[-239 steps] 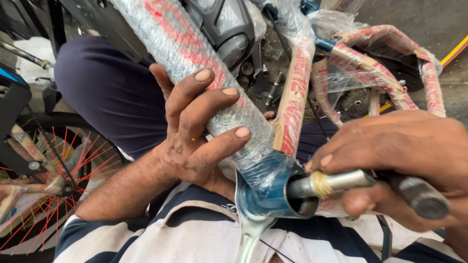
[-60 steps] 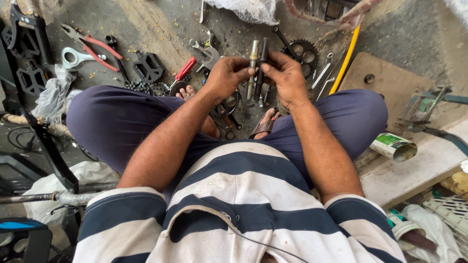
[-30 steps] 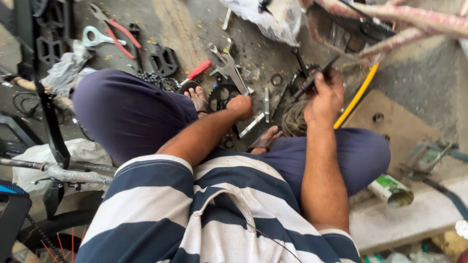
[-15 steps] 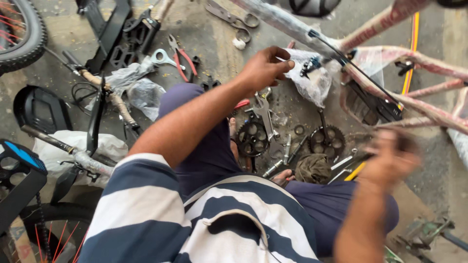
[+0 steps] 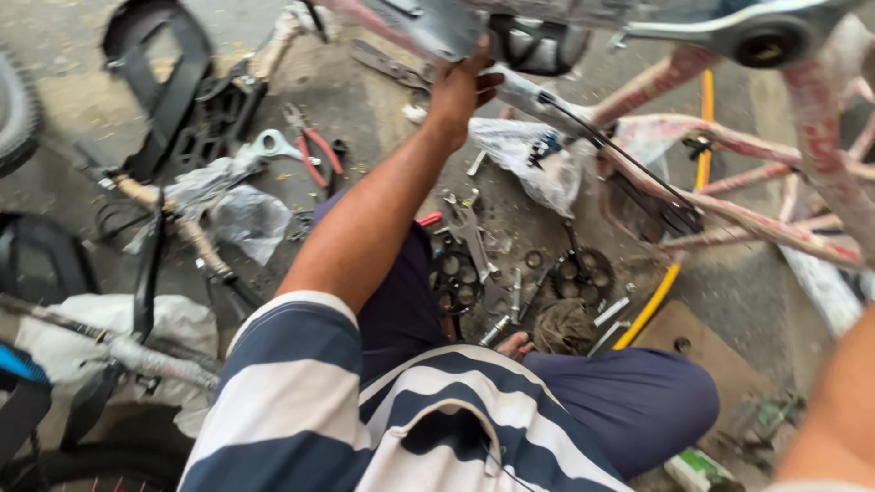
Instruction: The person sits on the floor and assembles a bicycle frame, pressing the headset/fork steerer assembly into the frame's head tube using a cylindrical drift tool. He fits small bearing parts onto the fork stem by hand, seats the assembly into the frame, and hammers it into place.
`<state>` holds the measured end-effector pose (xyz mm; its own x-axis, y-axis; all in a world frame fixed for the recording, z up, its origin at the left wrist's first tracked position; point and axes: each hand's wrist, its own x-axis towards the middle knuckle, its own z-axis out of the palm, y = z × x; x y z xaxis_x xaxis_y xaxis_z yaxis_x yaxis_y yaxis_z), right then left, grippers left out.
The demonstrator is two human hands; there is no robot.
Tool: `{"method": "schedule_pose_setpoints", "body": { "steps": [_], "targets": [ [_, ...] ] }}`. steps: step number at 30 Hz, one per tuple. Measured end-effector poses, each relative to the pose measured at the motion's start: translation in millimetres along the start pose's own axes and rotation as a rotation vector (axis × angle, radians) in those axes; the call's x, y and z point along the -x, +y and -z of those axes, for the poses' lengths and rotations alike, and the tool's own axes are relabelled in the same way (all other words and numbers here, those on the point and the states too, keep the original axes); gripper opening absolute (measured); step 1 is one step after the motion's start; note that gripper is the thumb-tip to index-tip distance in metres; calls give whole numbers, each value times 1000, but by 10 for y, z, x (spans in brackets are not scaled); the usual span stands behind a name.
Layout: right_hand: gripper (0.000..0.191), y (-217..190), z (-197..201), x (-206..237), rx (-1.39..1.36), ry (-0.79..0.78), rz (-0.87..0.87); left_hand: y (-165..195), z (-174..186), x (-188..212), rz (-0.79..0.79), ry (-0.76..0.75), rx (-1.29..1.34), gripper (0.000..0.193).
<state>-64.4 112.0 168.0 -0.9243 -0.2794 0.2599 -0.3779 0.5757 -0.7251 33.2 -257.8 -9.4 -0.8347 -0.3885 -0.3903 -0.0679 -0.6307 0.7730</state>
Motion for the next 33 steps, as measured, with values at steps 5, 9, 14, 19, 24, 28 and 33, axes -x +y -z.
{"method": "schedule_pose_setpoints", "body": {
  "steps": [5, 9, 14, 19, 24, 28, 33],
  "targets": [
    [27, 241, 64, -208, -36, -58, -114, -82, -177, -177, -32, 48, 112, 51],
    [32, 452, 167, -285, -79, -62, -175, -57, -331, -178, -212, 447, -329, 56],
    [39, 561, 182, -410, -117, -34, -213, 15, -371, -153, -205, 469, -186, 53],
    [45, 522, 152, -292, -23, 88, -232, 277, -141, -261, -368, 339, 148, 46],
    [37, 661, 194, 58, -267, 91, -200, 409, 43, -330, -60, 150, 394, 48],
    [30, 905, 243, 493, -263, 164, -75, 348, 126, -351, -55, 69, 397, 49],
    [22, 1049, 129, 915, -362, 288, -9, 302, 397, -402, -99, 34, 404, 52]
  ]
}}
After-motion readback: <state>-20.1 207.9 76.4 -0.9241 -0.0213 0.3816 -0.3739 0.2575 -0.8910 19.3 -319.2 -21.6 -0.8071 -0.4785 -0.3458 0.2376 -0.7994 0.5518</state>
